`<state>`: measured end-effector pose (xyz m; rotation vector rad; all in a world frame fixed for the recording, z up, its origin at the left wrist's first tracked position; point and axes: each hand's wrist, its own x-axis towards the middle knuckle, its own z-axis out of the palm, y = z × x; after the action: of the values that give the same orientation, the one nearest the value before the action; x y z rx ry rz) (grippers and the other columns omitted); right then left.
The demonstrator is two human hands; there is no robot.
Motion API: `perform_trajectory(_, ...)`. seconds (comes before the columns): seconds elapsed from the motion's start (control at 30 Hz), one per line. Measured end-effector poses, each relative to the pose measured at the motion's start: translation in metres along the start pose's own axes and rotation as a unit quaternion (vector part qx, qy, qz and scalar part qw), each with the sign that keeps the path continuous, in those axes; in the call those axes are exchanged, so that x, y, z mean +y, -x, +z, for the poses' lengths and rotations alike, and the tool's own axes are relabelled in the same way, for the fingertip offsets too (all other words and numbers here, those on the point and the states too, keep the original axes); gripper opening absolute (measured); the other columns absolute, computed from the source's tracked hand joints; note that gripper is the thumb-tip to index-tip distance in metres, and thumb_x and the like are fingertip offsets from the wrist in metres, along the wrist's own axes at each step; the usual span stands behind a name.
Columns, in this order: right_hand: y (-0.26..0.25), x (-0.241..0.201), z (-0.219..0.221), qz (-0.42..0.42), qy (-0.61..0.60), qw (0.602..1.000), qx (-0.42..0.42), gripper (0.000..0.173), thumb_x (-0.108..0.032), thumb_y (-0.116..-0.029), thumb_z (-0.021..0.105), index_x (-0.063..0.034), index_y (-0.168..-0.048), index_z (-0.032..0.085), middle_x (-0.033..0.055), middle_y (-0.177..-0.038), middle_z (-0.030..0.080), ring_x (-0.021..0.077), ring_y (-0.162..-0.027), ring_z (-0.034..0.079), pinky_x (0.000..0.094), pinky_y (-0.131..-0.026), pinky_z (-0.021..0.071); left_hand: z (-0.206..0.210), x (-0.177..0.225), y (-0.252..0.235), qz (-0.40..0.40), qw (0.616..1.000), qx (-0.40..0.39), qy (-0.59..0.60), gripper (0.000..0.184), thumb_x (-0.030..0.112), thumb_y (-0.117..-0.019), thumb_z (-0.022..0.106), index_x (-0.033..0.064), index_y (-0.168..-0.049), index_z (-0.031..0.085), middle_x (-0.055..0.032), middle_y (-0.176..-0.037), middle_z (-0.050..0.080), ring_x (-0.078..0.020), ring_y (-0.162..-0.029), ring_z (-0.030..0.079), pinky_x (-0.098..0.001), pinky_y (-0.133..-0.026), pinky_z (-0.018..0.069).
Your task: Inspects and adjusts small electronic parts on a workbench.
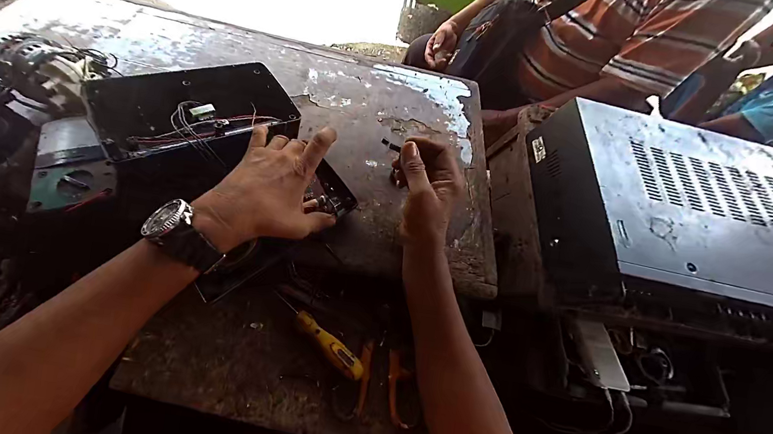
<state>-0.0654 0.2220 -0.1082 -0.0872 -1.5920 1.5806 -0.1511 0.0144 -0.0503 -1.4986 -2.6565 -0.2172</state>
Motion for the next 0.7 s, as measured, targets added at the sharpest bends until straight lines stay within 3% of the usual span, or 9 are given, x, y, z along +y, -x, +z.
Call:
perform_trajectory(0.13,0.003,-0.003,0.003,-0.002,0.002,1.0,-0.018,0.018,-0.008,-0.1003,0.062,0.0025,-0.115,0.064,0.0077,-0.089,0.069,0.0134,-0.076,0.066,0.0289,-0.068,0.0579,-0.006,-0.004,-0.001,-0.004,1.0,-0.018,-0.001,0.109,0.066,-0.0751,0.071,0.0138,-0.159,0.025,-0.0144,-0.112,0.068,-0.0363,-0.105,0.066,-0.0635,-0.097,0.0439)
perform_trajectory(0.3,0.004,-0.004,0.005,-0.032,-0.002,0.998,-0.045,0.019,-0.005,-0.0995,0.062,0.0054,-0.116,0.064,0.0111,-0.092,0.07,0.015,-0.077,0.068,0.0295,-0.068,0.059,-0.006,-0.011,0.001,0.012,1.0,-0.01,0.01,0.106,0.067,-0.0756,0.068,0.0106,-0.157,0.029,-0.0128,-0.105,0.069,-0.0333,-0.092,0.067,-0.0608,-0.092,0.0478)
perform_trajectory(0.5,0.004,-0.004,0.007,-0.051,0.001,0.997,-0.063,0.02,-0.004,-0.0977,0.065,0.0063,-0.115,0.065,0.0121,-0.094,0.071,0.0141,-0.077,0.068,0.0293,-0.07,0.0601,-0.003,-0.014,0.006,0.016,0.998,0.045,0.044,0.105,0.063,-0.074,0.07,0.0074,-0.154,0.032,-0.0153,-0.111,0.071,-0.0354,-0.103,0.068,-0.0599,-0.094,0.0492)
perform_trajectory(0.6,0.003,-0.005,0.007,-0.057,-0.008,0.995,-0.08,0.021,-0.003,-0.0971,0.066,0.0072,-0.116,0.064,0.0125,-0.096,0.071,0.0146,-0.08,0.069,0.0297,-0.072,0.0609,-0.011,-0.019,0.01,0.003,0.992,0.084,0.096,0.098,0.054,-0.0752,0.074,0.0092,-0.152,0.033,-0.0105,-0.112,0.071,-0.0265,-0.102,0.07,-0.0527,-0.089,0.0564)
perform_trajectory(0.7,0.003,-0.005,0.009,-0.061,-0.018,0.991,-0.115,0.027,-0.001,-0.0955,0.067,0.0095,-0.12,0.063,0.0159,-0.105,0.071,0.0178,-0.09,0.071,0.0336,-0.082,0.0624,-0.022,-0.029,0.018,0.013,0.973,0.128,0.19,0.086,0.04,-0.0812,0.071,0.0056,-0.15,0.032,-0.0049,-0.114,0.071,-0.014,-0.104,0.07,-0.0369,-0.089,0.0599)
